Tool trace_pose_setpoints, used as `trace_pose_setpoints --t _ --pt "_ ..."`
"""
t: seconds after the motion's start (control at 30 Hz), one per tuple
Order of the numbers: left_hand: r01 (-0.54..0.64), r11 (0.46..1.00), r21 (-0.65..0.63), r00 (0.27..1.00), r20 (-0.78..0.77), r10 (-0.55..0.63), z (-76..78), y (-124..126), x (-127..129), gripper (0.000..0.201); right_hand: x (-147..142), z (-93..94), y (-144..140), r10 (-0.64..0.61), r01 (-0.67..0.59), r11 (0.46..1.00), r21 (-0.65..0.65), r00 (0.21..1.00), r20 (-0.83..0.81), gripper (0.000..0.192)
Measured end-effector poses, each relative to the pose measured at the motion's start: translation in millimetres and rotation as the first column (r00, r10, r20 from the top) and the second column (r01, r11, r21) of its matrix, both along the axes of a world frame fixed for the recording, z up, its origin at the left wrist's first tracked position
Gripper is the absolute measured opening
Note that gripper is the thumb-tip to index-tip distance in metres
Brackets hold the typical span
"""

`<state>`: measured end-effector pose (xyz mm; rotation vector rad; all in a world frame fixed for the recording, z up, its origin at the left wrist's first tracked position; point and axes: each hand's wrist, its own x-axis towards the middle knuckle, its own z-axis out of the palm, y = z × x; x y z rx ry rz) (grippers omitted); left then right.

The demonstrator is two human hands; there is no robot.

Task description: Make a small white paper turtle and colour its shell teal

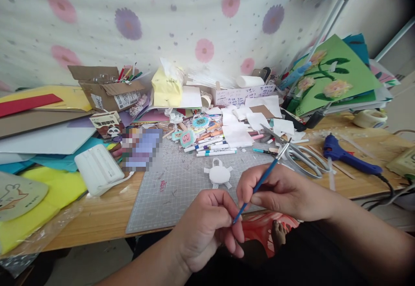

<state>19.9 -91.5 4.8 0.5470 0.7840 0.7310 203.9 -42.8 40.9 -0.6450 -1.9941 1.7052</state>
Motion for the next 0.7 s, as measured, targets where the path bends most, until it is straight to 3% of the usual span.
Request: trace_pose_setpoints --t 0.17,0.37,0.7 --pt "0.047 0.999 0.007 0.998 0.034 -0.047 -0.8 1.1 -4.3 0.006 1.9 0.1 1.8 -0.009 0.011 0.999 0.041 0.999 -0.044 0.007" --pt "0.050 0.999 0.007 0.998 -0.043 -0.050 -0.1 2.1 -1.4 0.007 0.7 -0.6 2.2 -0.028 0.031 0.992 0.118 0.999 -0.030 0.006" --pt "0.025 1.000 0.008 0.998 -0.062 -0.025 -1.5 2.0 3.5 0.008 -5.1 -0.8 2.7 0.031 -0.025 0.995 0.092 0.997 -0.074 0.007"
